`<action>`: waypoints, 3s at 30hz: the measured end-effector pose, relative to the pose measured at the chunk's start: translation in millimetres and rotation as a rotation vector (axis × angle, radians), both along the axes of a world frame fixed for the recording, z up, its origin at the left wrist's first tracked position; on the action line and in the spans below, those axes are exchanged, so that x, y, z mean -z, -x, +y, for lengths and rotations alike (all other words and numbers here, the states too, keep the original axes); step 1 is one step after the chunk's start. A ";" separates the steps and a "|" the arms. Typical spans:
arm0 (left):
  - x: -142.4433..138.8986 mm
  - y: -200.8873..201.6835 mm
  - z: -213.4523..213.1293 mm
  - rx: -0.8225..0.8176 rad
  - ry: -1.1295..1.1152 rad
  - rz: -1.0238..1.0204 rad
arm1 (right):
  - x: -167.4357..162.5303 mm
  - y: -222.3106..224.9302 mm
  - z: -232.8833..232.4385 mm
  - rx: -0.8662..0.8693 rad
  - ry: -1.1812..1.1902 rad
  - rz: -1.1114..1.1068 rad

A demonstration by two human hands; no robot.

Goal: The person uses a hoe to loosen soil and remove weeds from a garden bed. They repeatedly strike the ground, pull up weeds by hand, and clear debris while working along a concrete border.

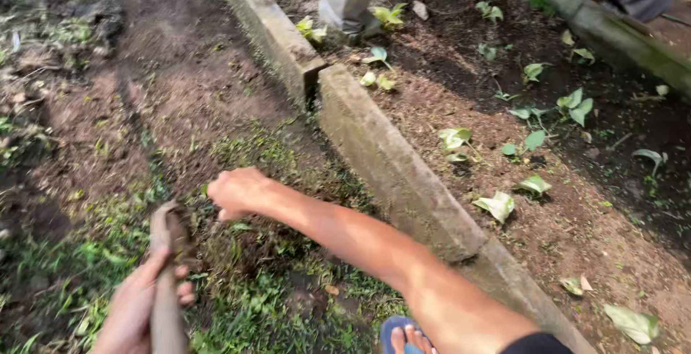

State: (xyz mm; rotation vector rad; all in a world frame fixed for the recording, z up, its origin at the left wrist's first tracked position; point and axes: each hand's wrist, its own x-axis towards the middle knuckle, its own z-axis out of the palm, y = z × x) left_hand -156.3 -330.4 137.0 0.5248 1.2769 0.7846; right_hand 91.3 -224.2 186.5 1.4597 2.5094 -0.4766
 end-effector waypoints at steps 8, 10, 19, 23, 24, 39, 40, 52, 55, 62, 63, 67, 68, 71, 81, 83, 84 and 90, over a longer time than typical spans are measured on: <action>-66.3 -13.7 72.6 -0.181 0.003 0.252 | 56.0 -31.6 35.6 0.051 0.279 0.326; -67.7 -33.8 68.9 -0.203 0.003 0.261 | 57.7 -28.0 36.7 0.088 0.313 0.473; -111.3 -19.8 -17.5 -0.253 -0.066 0.174 | 1.2 -55.9 15.5 0.046 -0.143 0.918; -142.4 -47.4 -60.5 -0.206 -0.088 0.100 | -22.6 -64.4 -47.9 0.398 0.539 1.133; -149.3 -51.2 -69.6 -0.177 -0.087 0.096 | -27.9 -61.3 -56.3 0.357 0.471 1.013; -153.1 -66.2 -107.0 -0.110 -0.407 0.177 | -71.7 -17.8 -102.2 0.250 0.517 1.287; -150.8 -67.7 -107.8 -0.118 -0.388 0.160 | -71.7 -13.0 -107.4 0.237 0.505 1.301; -146.1 -50.4 -112.7 0.228 -0.756 0.934 | -102.8 -53.7 -98.2 0.002 -0.006 1.215; -142.6 -38.7 -111.3 0.433 -0.973 1.351 | -104.9 -67.2 -92.5 -0.032 -0.041 1.223; -126.4 -40.4 -111.5 0.776 -1.051 1.776 | -73.1 -83.6 -104.0 0.046 -0.011 1.219; -125.5 -39.9 -110.9 0.787 -1.018 1.780 | -66.6 -85.3 -106.9 0.110 0.016 1.289; -128.3 -29.7 -102.8 0.823 -0.928 1.844 | -36.3 -80.3 -112.2 0.348 0.147 1.073; -129.8 -27.7 -100.8 0.839 -0.919 1.861 | -27.7 -75.4 -110.5 0.329 0.232 0.996; -134.0 -24.3 -97.9 0.806 -0.961 1.781 | -3.6 -61.5 -104.7 0.291 0.410 0.797; -157.4 -30.2 -97.7 0.398 -1.375 1.830 | 30.4 -37.2 -98.6 0.219 0.718 1.212; -164.6 -36.9 -104.0 -0.037 -1.522 1.639 | 26.2 -32.6 -100.0 0.287 0.677 1.289; -167.0 -41.3 -106.9 -0.239 -1.430 1.402 | 23.8 -30.4 -101.9 0.311 0.644 1.308; -165.3 -31.5 -82.6 -0.654 -0.706 0.099 | 21.8 -11.8 -124.3 0.316 0.503 1.317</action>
